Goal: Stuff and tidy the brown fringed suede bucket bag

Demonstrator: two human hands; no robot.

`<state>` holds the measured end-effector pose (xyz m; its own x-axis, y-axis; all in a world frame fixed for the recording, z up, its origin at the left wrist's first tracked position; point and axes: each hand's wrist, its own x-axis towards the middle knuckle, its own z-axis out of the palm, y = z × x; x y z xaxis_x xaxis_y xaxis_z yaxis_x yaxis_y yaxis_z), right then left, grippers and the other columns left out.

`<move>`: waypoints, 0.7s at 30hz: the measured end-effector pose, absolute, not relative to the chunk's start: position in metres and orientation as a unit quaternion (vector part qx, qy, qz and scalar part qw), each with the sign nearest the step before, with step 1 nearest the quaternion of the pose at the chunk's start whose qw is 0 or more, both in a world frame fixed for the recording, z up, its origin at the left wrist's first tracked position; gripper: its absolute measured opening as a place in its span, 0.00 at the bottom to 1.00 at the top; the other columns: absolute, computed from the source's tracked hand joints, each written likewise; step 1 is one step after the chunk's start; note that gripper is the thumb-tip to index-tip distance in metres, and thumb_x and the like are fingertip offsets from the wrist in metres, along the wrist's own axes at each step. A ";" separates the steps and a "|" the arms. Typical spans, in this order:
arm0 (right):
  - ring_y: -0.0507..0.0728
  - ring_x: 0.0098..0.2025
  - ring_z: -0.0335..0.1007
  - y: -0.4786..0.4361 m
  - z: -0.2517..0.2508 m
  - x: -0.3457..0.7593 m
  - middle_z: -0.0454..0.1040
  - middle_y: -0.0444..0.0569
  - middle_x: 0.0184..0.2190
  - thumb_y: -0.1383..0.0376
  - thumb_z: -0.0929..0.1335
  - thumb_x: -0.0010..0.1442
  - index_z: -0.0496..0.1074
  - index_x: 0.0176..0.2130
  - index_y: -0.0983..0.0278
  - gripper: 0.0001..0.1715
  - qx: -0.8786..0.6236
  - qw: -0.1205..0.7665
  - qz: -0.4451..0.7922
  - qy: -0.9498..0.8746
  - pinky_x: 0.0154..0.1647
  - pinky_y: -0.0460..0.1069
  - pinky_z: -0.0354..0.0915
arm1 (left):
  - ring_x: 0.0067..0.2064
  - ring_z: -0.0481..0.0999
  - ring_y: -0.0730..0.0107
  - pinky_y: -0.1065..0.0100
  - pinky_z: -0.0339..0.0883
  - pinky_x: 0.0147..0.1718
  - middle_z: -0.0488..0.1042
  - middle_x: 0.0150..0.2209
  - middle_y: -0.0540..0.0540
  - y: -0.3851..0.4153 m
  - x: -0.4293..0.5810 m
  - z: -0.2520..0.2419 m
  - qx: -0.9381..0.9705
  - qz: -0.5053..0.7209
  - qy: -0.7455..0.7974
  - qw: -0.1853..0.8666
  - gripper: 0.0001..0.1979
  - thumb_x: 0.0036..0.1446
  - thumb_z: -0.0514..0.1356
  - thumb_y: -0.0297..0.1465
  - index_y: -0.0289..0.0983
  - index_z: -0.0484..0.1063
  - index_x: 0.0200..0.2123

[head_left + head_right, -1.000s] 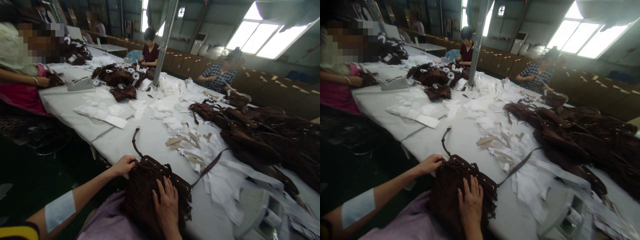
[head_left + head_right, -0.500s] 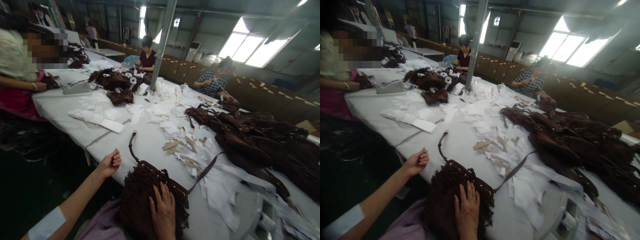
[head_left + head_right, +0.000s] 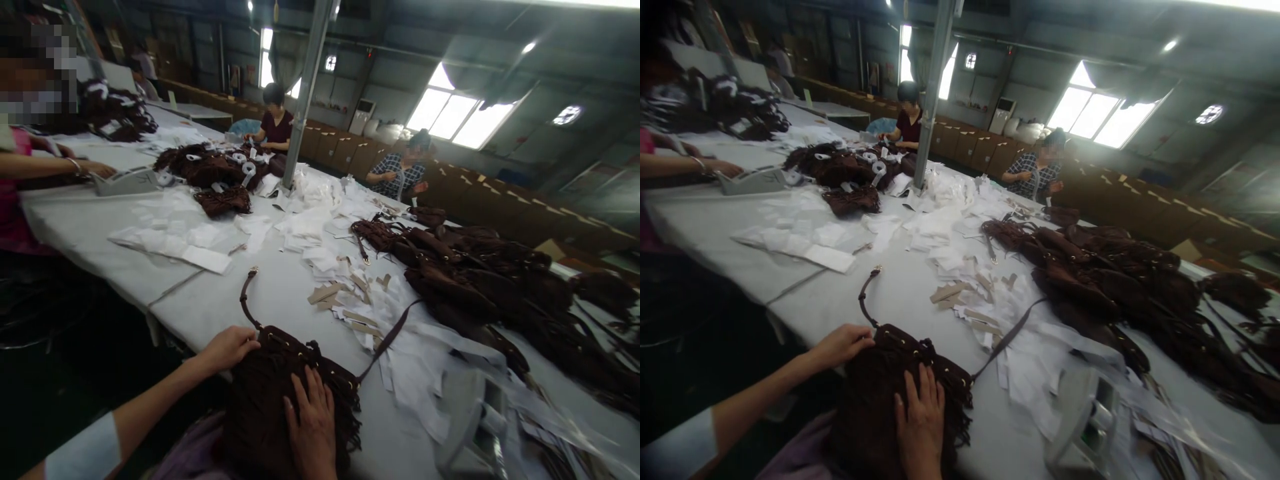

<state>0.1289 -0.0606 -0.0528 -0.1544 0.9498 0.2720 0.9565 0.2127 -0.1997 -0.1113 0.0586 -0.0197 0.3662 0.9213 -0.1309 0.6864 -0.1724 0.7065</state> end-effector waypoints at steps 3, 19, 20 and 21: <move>0.63 0.60 0.58 -0.060 -0.053 0.129 0.61 0.50 0.60 0.58 0.62 0.61 0.65 0.56 0.54 0.23 -0.622 0.176 -0.011 -0.763 0.55 0.61 0.59 | 0.27 0.67 0.66 0.67 0.57 0.29 0.66 0.21 0.50 0.068 -0.133 -0.002 0.738 0.163 0.593 0.277 0.17 0.60 0.50 0.38 0.38 0.65 0.22; 0.64 0.61 0.57 -0.060 -0.057 0.130 0.60 0.52 0.61 0.58 0.63 0.61 0.64 0.57 0.56 0.24 -0.619 0.156 -0.020 -0.770 0.56 0.61 0.58 | 0.33 0.72 0.64 0.69 0.61 0.34 0.75 0.29 0.50 0.048 -0.099 -0.002 0.731 0.212 0.481 0.435 0.05 0.52 0.56 0.31 0.39 0.72 0.28; 0.64 0.61 0.57 -0.060 -0.057 0.130 0.60 0.52 0.61 0.58 0.63 0.61 0.64 0.57 0.55 0.24 -0.618 0.157 -0.018 -0.770 0.56 0.61 0.59 | 0.32 0.72 0.65 0.69 0.61 0.32 0.75 0.28 0.50 0.048 -0.103 0.001 0.719 0.230 0.491 0.435 0.06 0.52 0.56 0.31 0.39 0.73 0.28; 0.64 0.61 0.57 -0.060 -0.058 0.130 0.60 0.52 0.61 0.58 0.63 0.62 0.64 0.57 0.55 0.24 -0.618 0.158 -0.014 -0.770 0.56 0.61 0.59 | 0.32 0.71 0.66 0.70 0.61 0.32 0.74 0.28 0.50 0.048 -0.104 0.003 0.709 0.249 0.504 0.427 0.06 0.52 0.57 0.31 0.39 0.73 0.28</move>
<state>0.1298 -0.0601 -0.0580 -0.1856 0.9473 0.2612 0.9562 0.2354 -0.1741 -0.1043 0.0482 0.0026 0.3690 0.9262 -0.0777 0.5013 -0.1279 0.8558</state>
